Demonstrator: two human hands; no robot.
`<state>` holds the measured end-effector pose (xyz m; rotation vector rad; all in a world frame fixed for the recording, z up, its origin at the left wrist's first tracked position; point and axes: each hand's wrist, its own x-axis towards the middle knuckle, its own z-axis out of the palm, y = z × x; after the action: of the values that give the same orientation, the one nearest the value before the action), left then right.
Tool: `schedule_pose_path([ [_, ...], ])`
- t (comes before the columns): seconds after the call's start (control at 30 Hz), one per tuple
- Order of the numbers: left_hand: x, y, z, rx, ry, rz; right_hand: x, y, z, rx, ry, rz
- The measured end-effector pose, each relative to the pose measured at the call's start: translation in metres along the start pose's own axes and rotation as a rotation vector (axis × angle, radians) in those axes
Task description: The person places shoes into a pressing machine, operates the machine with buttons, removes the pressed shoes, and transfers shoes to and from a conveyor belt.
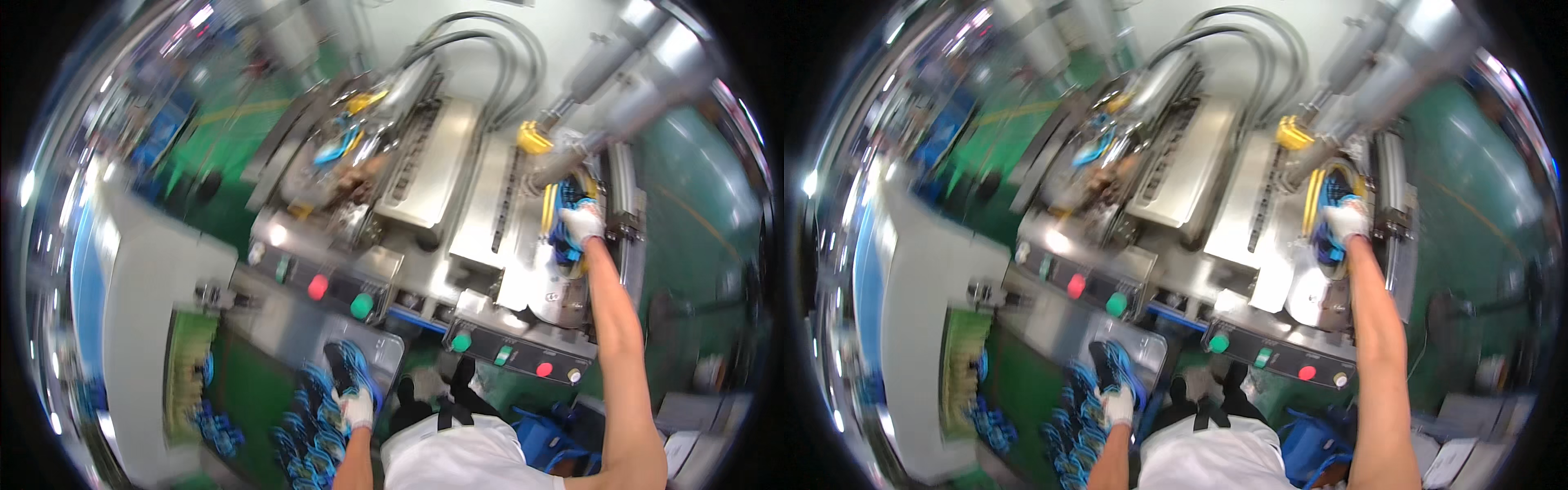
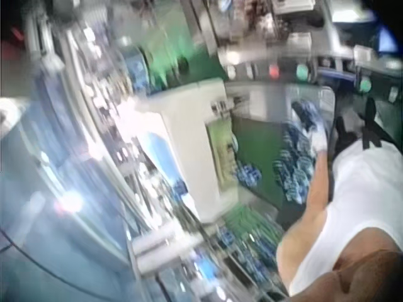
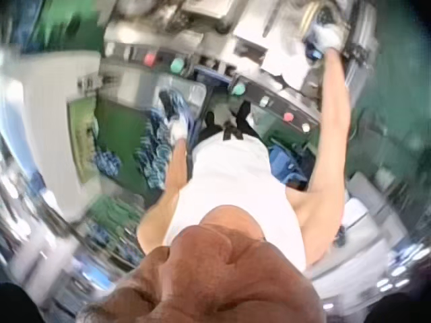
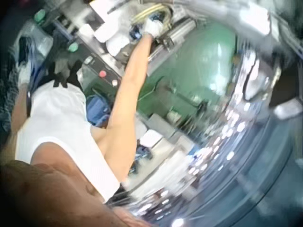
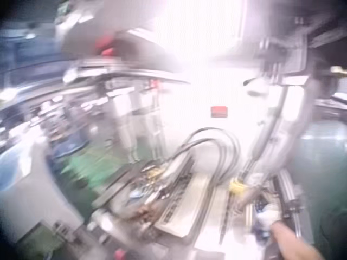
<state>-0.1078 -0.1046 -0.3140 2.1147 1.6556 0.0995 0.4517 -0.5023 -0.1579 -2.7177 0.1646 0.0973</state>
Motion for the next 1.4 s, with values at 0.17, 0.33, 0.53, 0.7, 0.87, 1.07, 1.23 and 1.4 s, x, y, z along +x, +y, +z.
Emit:
schedule_pose_path([
  [0.17,0.016,0.024,0.023,-0.306,0.051,-0.010,-0.036,0.001,-0.038,0.079,0.019,0.080],
  [0.33,-0.014,0.015,-0.029,-0.649,-0.100,0.004,-0.276,-0.116,0.013,0.209,0.229,-0.573],
  [0.53,-0.020,-0.031,-0.093,-0.583,0.020,0.144,-0.322,-0.080,0.159,-1.017,0.029,-0.855],
  [0.7,0.022,-0.038,-0.038,-0.371,-0.113,-0.125,-0.378,-0.162,0.175,-0.170,-0.520,-0.833],
  [0.87,0.059,-0.049,-0.029,-0.305,-0.345,0.054,-0.500,-0.234,0.298,0.042,-0.675,-0.436],
  [1.07,0.097,-0.054,-0.061,-0.518,-0.380,-0.058,-0.494,-0.239,0.301,0.010,-0.605,-0.083],
  [1.23,0.087,-0.005,-0.103,-0.075,-0.645,0.125,-0.489,-0.177,0.185,0.551,-0.689,0.349],
  [1.4,0.018,0.058,-0.135,0.046,-0.823,0.533,-0.549,-0.118,0.122,0.730,-0.518,0.649],
])
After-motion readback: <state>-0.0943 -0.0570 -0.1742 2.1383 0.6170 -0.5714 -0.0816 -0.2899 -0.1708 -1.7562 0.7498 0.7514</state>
